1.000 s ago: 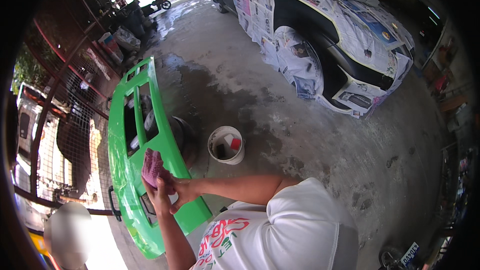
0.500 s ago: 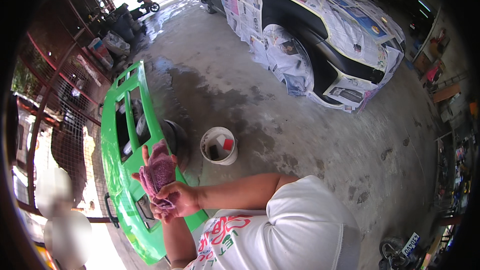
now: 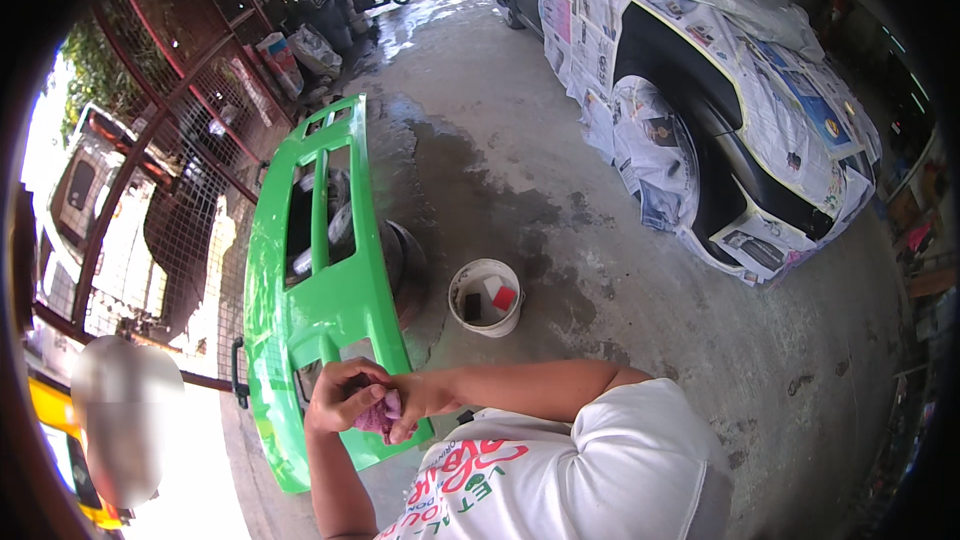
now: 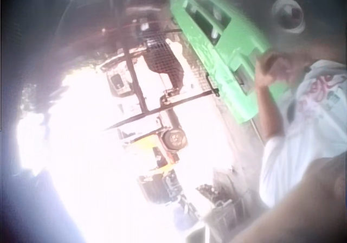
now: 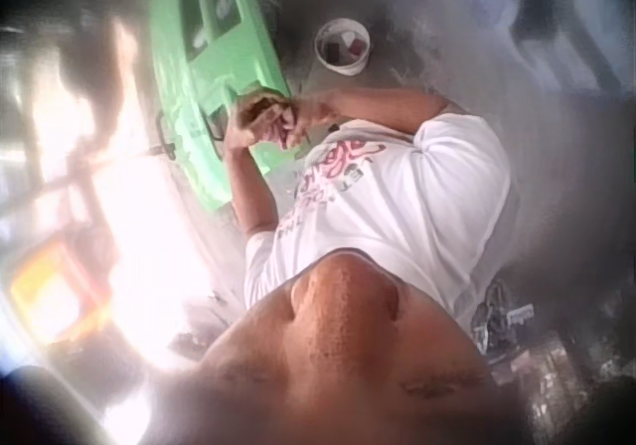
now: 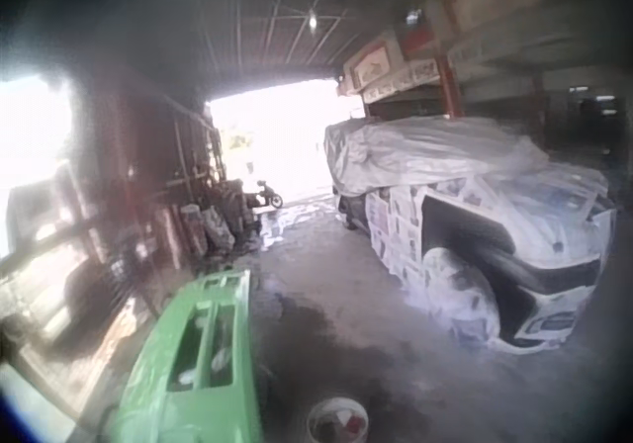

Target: The person scrubs a green car bumper with a red sponge and water, then wipes it dry with a pink cloth. The bumper is propped on a tire in a workshop area.

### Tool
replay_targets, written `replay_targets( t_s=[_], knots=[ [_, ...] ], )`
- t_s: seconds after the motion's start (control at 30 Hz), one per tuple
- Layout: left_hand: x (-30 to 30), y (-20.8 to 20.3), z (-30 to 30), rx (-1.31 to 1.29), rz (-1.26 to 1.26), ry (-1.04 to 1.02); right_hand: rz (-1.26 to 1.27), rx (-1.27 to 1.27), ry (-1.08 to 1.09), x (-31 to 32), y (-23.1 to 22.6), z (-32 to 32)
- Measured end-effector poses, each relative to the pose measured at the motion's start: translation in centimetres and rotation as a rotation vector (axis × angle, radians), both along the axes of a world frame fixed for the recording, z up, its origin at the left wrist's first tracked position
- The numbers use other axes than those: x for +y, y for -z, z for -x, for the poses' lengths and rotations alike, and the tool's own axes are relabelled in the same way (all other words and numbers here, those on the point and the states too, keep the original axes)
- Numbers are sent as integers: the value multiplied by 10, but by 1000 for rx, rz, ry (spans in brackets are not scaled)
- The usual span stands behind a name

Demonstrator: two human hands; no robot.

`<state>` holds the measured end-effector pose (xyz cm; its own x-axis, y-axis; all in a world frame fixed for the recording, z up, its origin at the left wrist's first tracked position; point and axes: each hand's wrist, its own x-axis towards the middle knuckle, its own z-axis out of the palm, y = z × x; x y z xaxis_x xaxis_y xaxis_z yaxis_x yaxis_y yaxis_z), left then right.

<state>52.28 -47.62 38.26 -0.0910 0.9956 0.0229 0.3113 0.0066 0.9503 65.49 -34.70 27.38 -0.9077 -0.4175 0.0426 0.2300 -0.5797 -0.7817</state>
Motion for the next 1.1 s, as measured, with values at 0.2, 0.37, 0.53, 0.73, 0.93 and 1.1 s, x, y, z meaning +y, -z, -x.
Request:
replay_targets(
  t_s=[0.2, 0.37, 0.53, 0.73, 0.93, 1.1],
  knots=[
    [-6, -2, -14, 530, -83, -42, 75, -188, -172, -3, -2, 6],
    [-13, -16, -1, 529, 58, -360, -36, -304, -81, -36, -26, 28],
    [-61, 26, 47, -467, -384, -219, 547, -332, -454, -65, -44, 39],
    [-18, 0, 1, -1254, -974, 206, 932, -182, -603, -109, -90, 57],
    [-76, -4, -7, -1087, -1413, 274, 945, -175, -825, -154, -119, 66],
    [-209, 17, -2, -771, -643, -357, 274, -436, -805, -182, -75, 69]
  ],
)
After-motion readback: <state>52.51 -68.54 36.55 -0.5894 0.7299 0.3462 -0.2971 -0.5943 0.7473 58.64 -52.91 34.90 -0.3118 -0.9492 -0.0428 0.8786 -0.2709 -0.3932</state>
